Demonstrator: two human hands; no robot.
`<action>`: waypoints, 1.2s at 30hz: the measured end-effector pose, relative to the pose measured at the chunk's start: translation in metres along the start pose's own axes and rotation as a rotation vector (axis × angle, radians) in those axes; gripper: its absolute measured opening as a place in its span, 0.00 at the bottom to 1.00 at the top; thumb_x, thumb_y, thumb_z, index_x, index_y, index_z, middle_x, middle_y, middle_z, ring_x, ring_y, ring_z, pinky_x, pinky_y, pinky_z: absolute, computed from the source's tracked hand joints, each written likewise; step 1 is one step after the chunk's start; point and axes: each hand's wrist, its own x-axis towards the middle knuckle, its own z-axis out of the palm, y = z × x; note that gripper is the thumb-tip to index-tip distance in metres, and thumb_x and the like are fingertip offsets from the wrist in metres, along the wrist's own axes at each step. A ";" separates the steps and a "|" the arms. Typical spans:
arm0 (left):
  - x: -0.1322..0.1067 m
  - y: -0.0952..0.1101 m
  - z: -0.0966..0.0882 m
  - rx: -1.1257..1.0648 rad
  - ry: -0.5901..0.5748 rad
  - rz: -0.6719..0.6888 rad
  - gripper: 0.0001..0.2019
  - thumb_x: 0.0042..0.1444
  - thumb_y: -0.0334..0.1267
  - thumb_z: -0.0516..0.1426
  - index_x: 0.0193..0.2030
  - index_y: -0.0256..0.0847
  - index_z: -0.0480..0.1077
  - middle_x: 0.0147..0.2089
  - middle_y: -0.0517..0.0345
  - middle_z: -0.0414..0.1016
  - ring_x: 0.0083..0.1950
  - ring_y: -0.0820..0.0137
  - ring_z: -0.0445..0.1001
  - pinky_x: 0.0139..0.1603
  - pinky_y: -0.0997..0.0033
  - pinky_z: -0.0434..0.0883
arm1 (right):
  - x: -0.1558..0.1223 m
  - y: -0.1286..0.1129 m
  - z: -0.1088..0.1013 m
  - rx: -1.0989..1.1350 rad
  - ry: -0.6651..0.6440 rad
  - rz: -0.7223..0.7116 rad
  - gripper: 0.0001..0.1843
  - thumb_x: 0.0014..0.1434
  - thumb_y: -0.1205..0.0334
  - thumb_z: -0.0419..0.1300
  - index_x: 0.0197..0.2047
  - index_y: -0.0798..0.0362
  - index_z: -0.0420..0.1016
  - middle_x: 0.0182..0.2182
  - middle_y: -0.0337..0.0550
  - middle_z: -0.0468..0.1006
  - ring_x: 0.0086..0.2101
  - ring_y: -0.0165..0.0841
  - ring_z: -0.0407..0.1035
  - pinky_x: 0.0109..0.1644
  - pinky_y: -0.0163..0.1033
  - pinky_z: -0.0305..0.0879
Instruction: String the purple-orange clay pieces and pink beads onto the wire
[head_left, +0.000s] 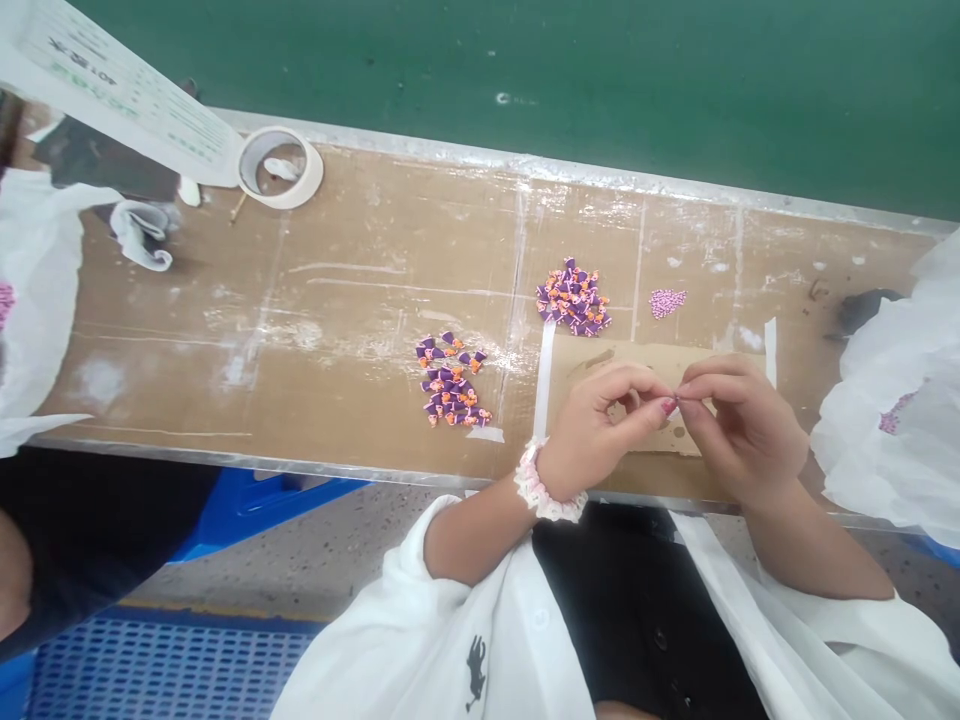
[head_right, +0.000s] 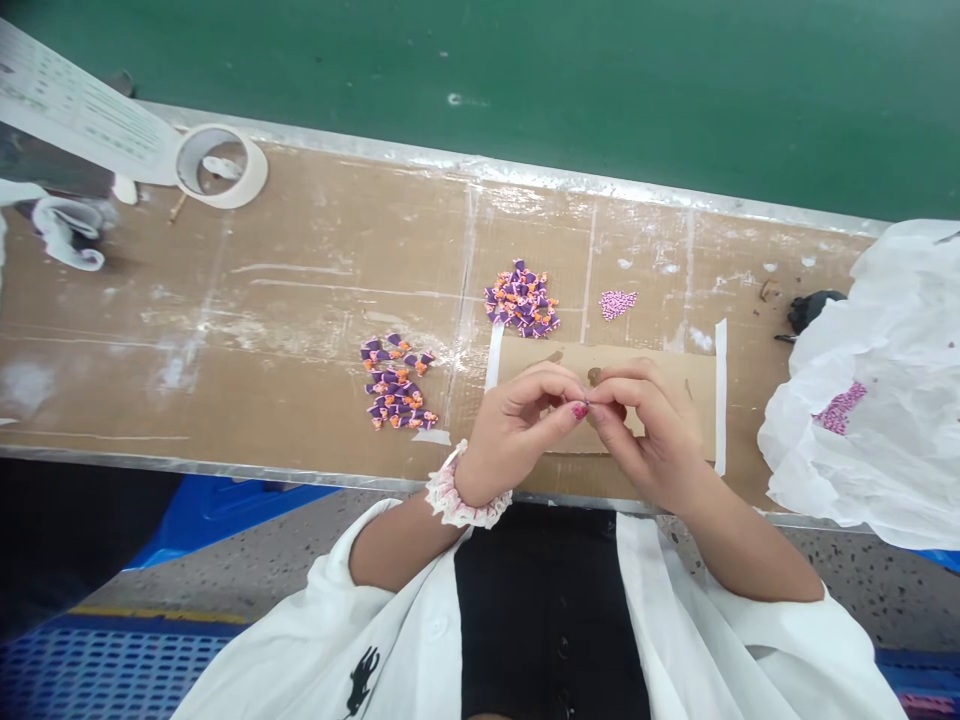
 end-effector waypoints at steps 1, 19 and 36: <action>0.000 0.000 0.000 -0.017 -0.001 -0.004 0.07 0.58 0.40 0.59 0.32 0.39 0.73 0.33 0.56 0.74 0.37 0.73 0.71 0.37 0.72 0.69 | 0.000 0.000 0.000 -0.001 0.000 -0.002 0.13 0.58 0.73 0.60 0.43 0.47 0.71 0.36 0.43 0.75 0.33 0.32 0.70 0.32 0.39 0.67; -0.001 0.003 -0.003 -0.390 -0.107 -0.436 0.14 0.48 0.45 0.67 0.30 0.36 0.71 0.29 0.60 0.72 0.31 0.78 0.68 0.35 0.75 0.66 | 0.006 -0.002 -0.005 0.140 -0.173 0.081 0.07 0.62 0.71 0.56 0.39 0.49 0.69 0.31 0.41 0.72 0.32 0.32 0.70 0.30 0.36 0.66; -0.001 0.006 -0.003 0.011 -0.105 -0.053 0.05 0.57 0.34 0.57 0.30 0.39 0.71 0.33 0.58 0.74 0.36 0.73 0.71 0.38 0.72 0.68 | -0.004 -0.019 -0.010 -0.059 -0.044 -0.010 0.17 0.56 0.77 0.61 0.43 0.46 0.73 0.35 0.42 0.76 0.32 0.32 0.72 0.31 0.38 0.70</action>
